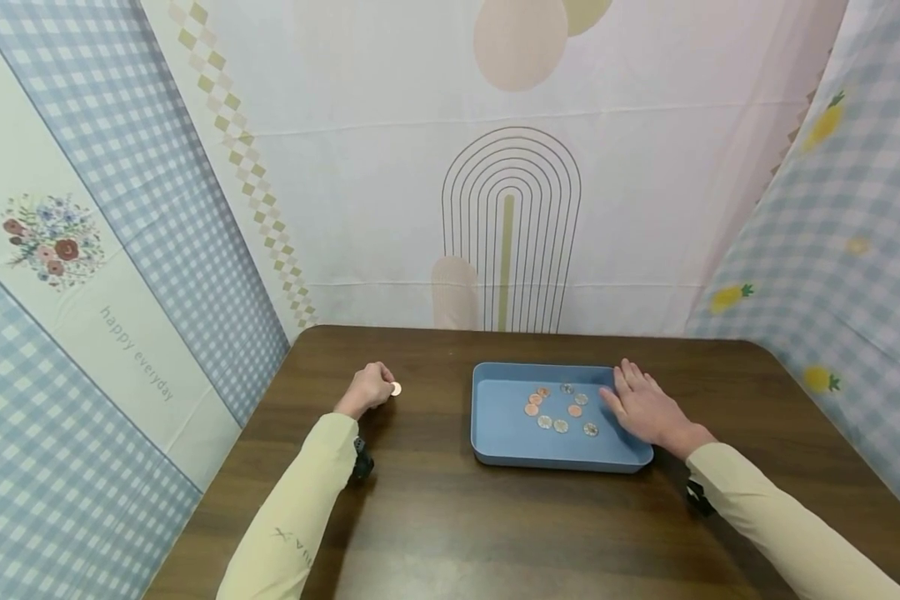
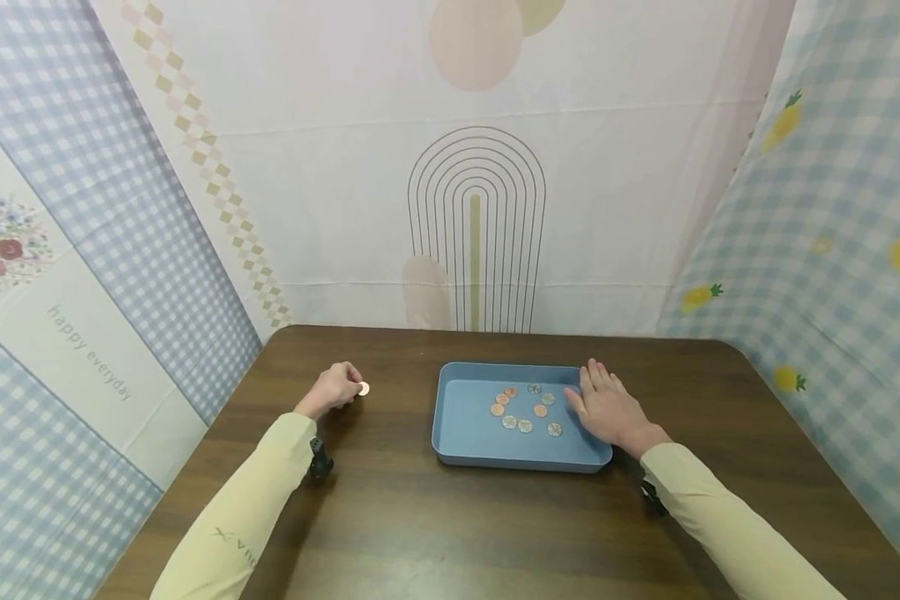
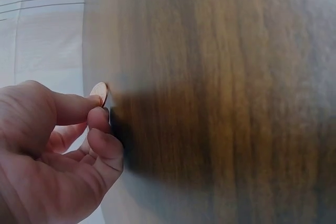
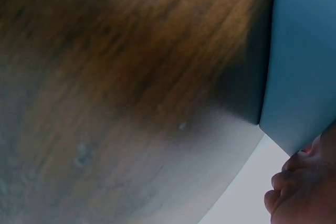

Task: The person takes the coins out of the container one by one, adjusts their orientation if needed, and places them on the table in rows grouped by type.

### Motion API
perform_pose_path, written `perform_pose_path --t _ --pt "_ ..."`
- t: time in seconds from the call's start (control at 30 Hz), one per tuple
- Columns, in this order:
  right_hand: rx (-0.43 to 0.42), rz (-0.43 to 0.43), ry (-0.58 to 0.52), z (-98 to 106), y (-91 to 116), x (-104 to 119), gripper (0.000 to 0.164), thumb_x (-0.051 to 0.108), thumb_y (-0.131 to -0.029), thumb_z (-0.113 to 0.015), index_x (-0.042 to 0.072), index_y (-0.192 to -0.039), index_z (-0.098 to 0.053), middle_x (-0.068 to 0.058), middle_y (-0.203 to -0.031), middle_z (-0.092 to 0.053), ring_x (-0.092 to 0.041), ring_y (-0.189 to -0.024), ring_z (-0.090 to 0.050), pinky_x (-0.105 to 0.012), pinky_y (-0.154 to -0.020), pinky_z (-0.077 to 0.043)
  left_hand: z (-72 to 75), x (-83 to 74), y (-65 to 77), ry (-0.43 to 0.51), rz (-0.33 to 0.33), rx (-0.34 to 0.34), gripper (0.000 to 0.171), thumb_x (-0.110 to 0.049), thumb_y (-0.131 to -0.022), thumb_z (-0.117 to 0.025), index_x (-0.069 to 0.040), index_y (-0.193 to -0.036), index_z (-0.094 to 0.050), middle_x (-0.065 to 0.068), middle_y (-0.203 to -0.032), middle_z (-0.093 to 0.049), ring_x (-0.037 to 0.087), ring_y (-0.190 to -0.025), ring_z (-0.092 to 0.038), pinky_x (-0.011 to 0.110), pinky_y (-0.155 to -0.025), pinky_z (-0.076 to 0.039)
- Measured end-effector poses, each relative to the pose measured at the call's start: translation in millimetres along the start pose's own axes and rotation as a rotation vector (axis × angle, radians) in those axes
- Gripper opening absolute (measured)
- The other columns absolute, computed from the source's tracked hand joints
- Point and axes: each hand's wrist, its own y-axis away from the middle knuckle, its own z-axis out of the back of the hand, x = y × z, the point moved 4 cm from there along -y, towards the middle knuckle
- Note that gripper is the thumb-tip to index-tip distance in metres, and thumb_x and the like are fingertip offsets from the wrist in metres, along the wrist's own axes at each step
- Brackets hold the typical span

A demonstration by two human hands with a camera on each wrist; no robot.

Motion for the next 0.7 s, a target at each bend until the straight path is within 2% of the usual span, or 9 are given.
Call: perform_pose_path --t 0.2,0.43,0.7 --pt "-0.005 -0.002 0.000 -0.2 0.9 -0.1 0.080 0.051 -0.105 -0.027 -0.015 -0.148 -0.020 -0.035 -0.158 -0.011 -0.050 -0.146 -0.013 -0.063 -0.117 -0.014 2.8 -0.9 2.9 -0.056 0.008 -0.019 0.010 -0.007 -0.089 -0.063 -0.001 -0.096 -0.059 0.013 -0.083 -0.058 0.017 -0.057 -0.052 0.024 -0.049 -0.042" --pt "0.002 -0.001 -0.002 -0.9 0.3 -0.4 0.081 0.052 -0.105 -0.027 -0.015 -0.148 -0.019 -0.035 -0.158 -0.010 -0.050 -0.147 -0.012 -0.062 -0.117 -0.013 4.0 -3.8 8.0 -0.150 -0.040 -0.059 0.016 -0.018 -0.091 -0.068 -0.003 -0.090 -0.063 0.012 -0.096 -0.065 0.022 -0.078 -0.056 0.031 -0.069 -0.047" --pt "-0.008 0.005 -0.012 0.2 1.5 -1.0 0.070 0.040 -0.107 -0.032 -0.016 -0.148 -0.020 -0.036 -0.157 -0.013 -0.051 -0.146 -0.015 -0.063 -0.116 -0.015 3.0 0.6 5.9 -0.068 -0.064 -0.077 0.012 -0.014 -0.089 -0.069 -0.004 -0.088 -0.063 0.010 -0.091 -0.066 0.021 -0.075 -0.055 0.030 -0.065 -0.044"
